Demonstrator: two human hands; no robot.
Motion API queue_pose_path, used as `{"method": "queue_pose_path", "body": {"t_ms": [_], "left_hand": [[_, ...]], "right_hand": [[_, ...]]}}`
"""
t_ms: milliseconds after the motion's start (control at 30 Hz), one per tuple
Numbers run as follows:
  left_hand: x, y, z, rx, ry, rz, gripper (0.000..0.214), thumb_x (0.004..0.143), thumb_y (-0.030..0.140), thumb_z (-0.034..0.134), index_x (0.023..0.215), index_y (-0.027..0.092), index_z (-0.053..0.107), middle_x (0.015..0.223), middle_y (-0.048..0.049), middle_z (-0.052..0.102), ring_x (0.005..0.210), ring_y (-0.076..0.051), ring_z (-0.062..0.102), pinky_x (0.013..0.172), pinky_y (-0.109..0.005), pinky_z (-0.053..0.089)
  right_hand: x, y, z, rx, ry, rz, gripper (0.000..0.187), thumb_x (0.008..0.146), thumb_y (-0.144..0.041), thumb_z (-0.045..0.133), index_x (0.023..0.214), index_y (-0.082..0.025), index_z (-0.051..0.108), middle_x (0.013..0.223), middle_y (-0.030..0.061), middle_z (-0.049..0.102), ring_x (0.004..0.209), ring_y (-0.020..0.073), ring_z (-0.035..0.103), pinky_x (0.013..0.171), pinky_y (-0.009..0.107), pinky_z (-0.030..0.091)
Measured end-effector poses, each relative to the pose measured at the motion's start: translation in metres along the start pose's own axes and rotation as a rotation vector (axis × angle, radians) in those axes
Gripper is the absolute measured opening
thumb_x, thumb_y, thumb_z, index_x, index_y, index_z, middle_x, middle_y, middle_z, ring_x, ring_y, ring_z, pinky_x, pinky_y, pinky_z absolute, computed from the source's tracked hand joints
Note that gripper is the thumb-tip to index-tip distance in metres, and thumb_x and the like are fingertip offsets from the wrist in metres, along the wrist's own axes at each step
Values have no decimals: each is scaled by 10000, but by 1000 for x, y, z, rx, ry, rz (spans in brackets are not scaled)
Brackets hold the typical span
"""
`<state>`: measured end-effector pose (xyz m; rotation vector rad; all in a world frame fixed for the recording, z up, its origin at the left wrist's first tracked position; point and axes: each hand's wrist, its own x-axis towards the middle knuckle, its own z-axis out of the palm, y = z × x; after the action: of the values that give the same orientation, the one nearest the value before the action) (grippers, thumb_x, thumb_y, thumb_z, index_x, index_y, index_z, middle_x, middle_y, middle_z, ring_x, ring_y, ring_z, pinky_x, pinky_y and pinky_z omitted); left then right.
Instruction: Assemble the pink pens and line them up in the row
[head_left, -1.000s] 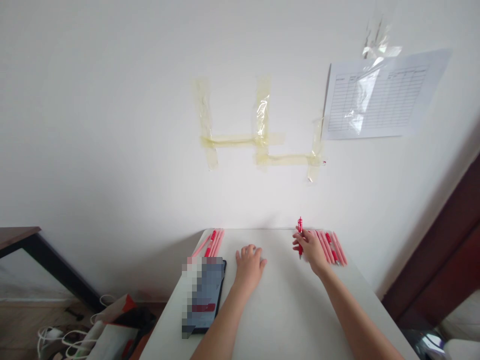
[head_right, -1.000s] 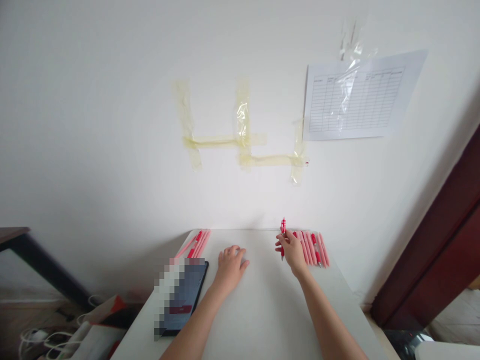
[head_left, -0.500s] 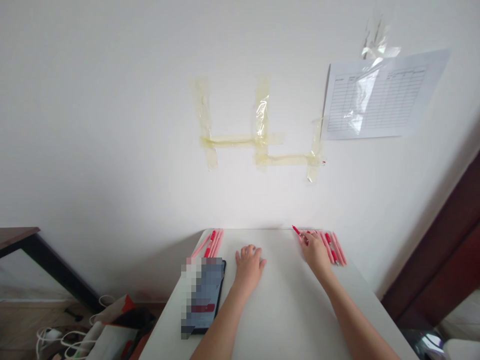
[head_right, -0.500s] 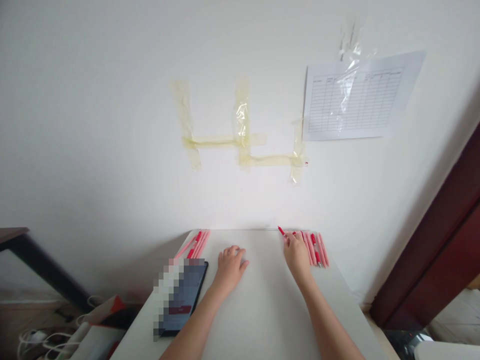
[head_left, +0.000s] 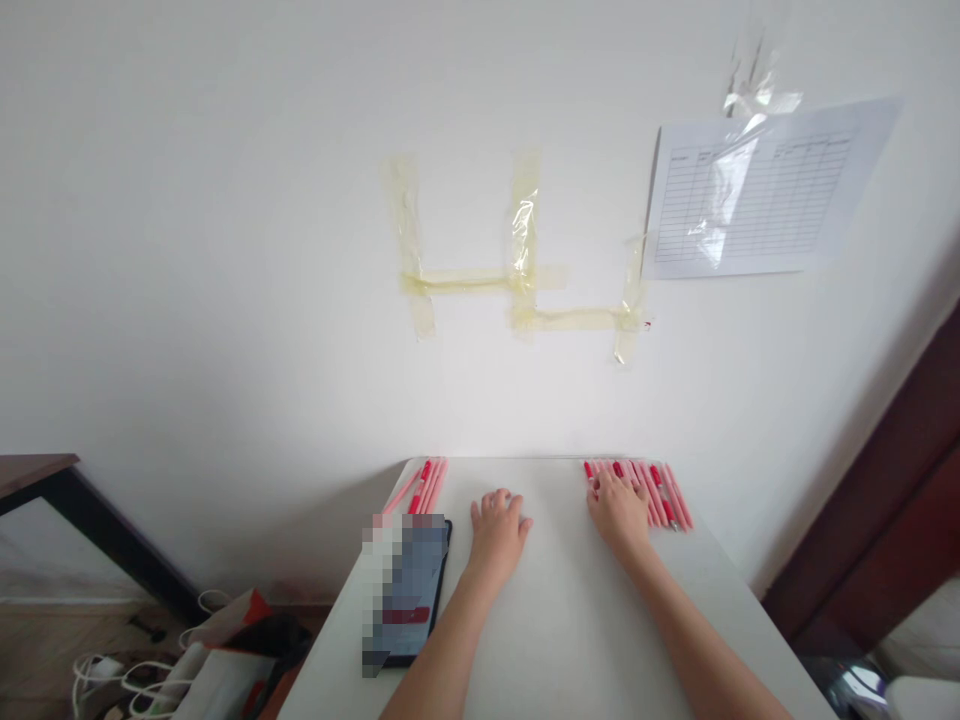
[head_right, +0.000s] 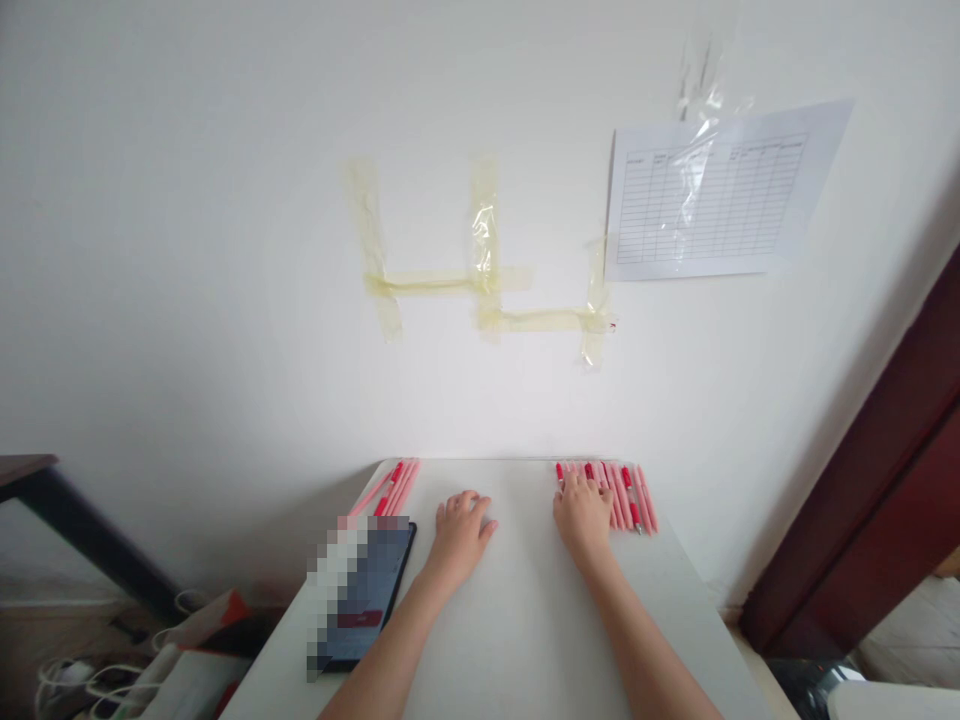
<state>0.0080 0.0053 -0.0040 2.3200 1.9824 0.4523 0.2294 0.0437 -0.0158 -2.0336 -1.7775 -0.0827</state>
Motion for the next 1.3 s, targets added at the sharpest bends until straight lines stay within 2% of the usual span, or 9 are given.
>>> {"method": "queue_pose_path", "body": {"t_ms": [133,333,700,1000,1100,1300], "left_hand": [[0,0,0,6,-1,-2,368,959,364,516,1301,267,611,1381,-99,568,1322,-306,472,1149,-543,340],[0,1,-3,3,-12,-6,372,959,364,512,1304,263,608,1395,-100,563,1334,-305,462,1161,-545,325],[-1,1,0,-3,-12,-4,375,958,359,495,1302,257,606,1397,-101,559,1332,-313,452,1158,-557,316],[1,0,1,4,1,3,369,957,360,512,1297,256,609,1390,-100,567,1335,-320,462,1160,-566,325],[1,0,1,3,1,2,368,959,355,506,1299,256,609,1391,-100,567,1339,-324,460,1168,-579,316],[0,0,1,4,0,1,372,959,359,490,1298,260,606,1390,-100,565,1335,-324,459,1160,-574,323]], "right_hand": [[-2,-4,-7,-94,-49,-10,232,949,-249,468,1068,-188,658,1048,137,731,1093,300,617,989,455,313],[-5,-5,-8,-94,11,-56,235,950,-219,446,1017,-204,672,1143,129,720,1117,300,586,992,472,305],[-2,-1,-9,-58,8,-65,245,940,-191,450,1003,-216,686,1113,116,724,1138,298,564,970,432,329],[-2,0,-12,-106,-7,-71,218,928,-238,493,1028,-217,685,1160,123,719,1183,307,540,1016,478,295],[-2,0,-12,-110,10,-60,218,921,-223,486,998,-213,690,1115,117,735,1180,308,543,1065,523,252],[-3,0,-10,-70,48,-48,186,887,-213,514,916,-216,697,1003,90,758,1128,296,562,1150,619,84]]}}
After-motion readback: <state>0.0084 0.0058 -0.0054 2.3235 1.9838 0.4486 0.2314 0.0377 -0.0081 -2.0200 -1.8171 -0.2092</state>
